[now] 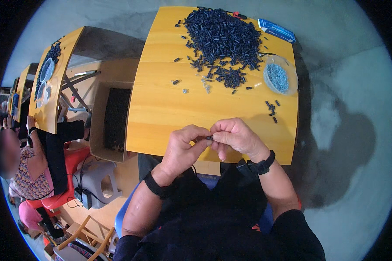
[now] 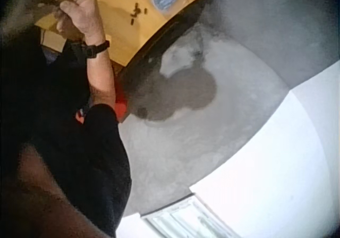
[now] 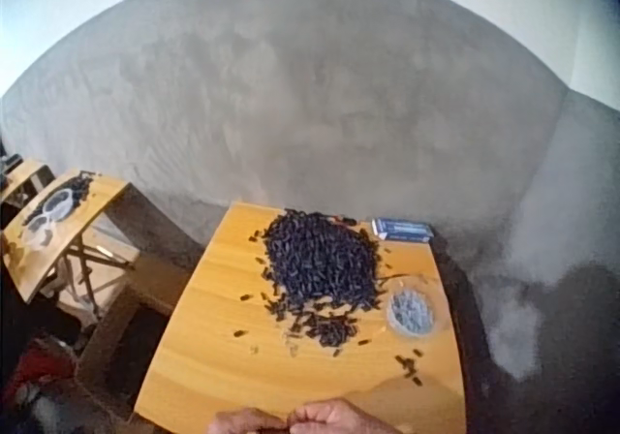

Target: Assembling small plastic and rubber components by hand at a workstation.

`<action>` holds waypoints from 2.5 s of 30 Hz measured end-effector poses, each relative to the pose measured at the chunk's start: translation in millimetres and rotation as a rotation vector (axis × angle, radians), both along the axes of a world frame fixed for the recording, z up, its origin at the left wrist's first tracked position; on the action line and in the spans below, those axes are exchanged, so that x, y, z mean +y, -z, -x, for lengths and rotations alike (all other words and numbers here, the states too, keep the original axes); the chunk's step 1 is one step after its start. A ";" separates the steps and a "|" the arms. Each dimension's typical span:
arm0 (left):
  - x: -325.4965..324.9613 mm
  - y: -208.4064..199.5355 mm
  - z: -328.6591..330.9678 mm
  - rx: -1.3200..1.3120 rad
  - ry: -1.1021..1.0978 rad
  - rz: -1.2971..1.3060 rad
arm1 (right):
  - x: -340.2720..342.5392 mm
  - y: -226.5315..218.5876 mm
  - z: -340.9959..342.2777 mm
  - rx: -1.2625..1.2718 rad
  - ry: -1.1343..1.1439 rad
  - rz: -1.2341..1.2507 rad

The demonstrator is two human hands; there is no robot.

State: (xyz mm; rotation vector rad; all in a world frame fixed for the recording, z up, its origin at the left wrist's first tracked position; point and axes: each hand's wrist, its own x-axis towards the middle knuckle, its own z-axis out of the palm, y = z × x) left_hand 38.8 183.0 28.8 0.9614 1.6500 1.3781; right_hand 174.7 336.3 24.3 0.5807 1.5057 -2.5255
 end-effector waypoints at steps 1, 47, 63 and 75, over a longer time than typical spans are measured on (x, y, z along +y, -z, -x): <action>0.4 0.0 0.6 0.068 0.022 0.016 | 0.2 0.7 0.2 -0.018 -0.002 0.005; 7.4 64.7 16.6 -0.193 -0.249 0.143 | 55.6 37.8 67.4 -0.162 0.117 -1.551; 6.4 65.7 21.3 -0.229 -0.208 0.180 | 50.9 44.5 91.2 -0.182 0.021 -1.634; 4.1 63.2 32.8 -0.557 -0.351 0.080 | 17.3 13.5 65.3 -0.012 0.369 -0.597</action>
